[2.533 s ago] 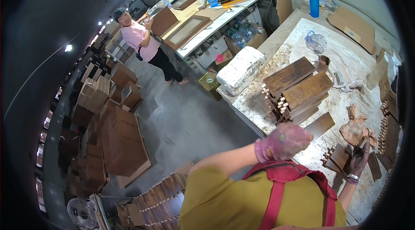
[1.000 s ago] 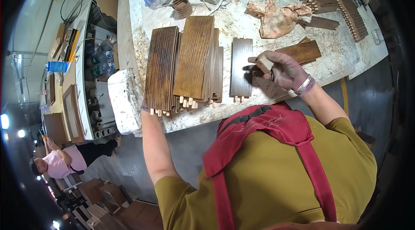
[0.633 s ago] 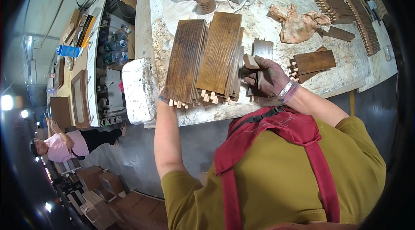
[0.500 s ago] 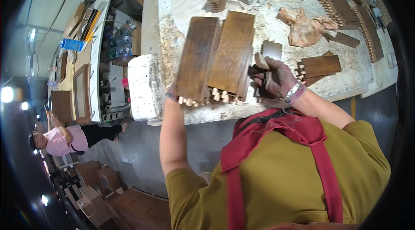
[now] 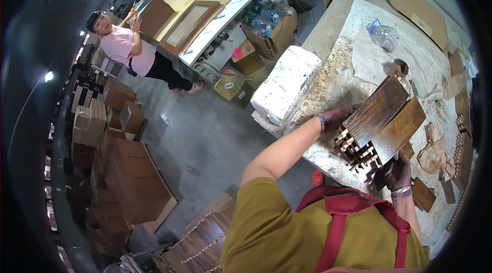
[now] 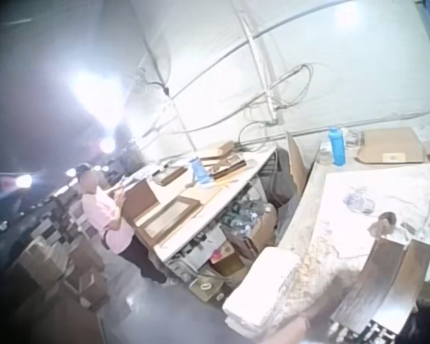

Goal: The person uses a small block to sand the edges and surfaces of wooden pieces by hand, moving each piece aside to form stacks on a workbench.

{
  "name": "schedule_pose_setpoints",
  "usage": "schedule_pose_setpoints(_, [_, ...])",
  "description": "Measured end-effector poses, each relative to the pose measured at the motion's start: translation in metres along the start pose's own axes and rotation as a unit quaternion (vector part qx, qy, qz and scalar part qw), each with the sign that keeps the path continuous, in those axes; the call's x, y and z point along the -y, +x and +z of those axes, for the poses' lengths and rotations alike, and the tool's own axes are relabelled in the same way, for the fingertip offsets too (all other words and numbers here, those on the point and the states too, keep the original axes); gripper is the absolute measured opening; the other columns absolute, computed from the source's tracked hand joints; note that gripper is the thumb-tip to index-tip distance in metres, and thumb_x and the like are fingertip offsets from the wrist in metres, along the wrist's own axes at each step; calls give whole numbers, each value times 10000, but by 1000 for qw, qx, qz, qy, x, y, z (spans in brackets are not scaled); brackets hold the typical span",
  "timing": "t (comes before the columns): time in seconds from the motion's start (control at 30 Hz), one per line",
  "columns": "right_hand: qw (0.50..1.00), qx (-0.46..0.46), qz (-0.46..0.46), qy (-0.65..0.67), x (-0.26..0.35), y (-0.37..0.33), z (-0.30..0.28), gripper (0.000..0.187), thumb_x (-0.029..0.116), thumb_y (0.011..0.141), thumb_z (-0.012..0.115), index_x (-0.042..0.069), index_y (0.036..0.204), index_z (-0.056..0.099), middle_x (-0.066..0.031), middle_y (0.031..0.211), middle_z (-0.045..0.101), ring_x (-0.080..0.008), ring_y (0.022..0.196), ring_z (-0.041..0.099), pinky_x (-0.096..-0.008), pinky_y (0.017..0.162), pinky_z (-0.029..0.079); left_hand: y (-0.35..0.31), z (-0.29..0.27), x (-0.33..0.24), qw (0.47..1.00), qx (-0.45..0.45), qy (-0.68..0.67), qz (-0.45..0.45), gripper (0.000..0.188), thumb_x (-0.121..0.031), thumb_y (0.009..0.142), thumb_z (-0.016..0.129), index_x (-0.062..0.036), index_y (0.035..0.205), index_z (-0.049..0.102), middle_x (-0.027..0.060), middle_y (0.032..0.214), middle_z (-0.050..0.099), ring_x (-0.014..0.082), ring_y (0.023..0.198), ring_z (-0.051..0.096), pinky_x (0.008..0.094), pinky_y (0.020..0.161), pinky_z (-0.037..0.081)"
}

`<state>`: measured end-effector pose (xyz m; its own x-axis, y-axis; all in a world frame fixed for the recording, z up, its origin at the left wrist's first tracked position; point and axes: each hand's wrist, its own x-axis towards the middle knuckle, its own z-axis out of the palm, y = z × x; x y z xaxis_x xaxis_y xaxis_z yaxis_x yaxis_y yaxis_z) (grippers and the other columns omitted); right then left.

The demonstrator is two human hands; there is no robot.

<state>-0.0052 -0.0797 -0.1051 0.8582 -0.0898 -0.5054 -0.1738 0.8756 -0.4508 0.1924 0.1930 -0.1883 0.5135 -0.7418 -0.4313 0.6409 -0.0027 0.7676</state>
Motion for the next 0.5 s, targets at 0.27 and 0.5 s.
schedule_pose_setpoints(0.27, [1000, -5, 14, -19, 9, 11, 12, 223, 159, 876, 410, 107, 998, 588, -16, 883, 627, -196, 769, 628, -369, 647, 536, -38, 39, -39, 992, -27, -115, -38, 412, -255, 980, 541, -38, 1329, 517, 75, 1340, 566, 177, 1204, 548, 300, 1064, 403])
schedule_pose_setpoints(0.5, [998, 23, 36, -43, 6, 27, 22, 162, 177, 872, 407, 132, 944, 545, 39, 703, 464, -187, 635, 542, -354, 520, 456, -33, -11, 1, 969, -26, 240, 53, 405, -260, 1010, 463, -66, 1365, 490, 77, 1355, 549, 206, 1223, 517, 322, 1070, 376])
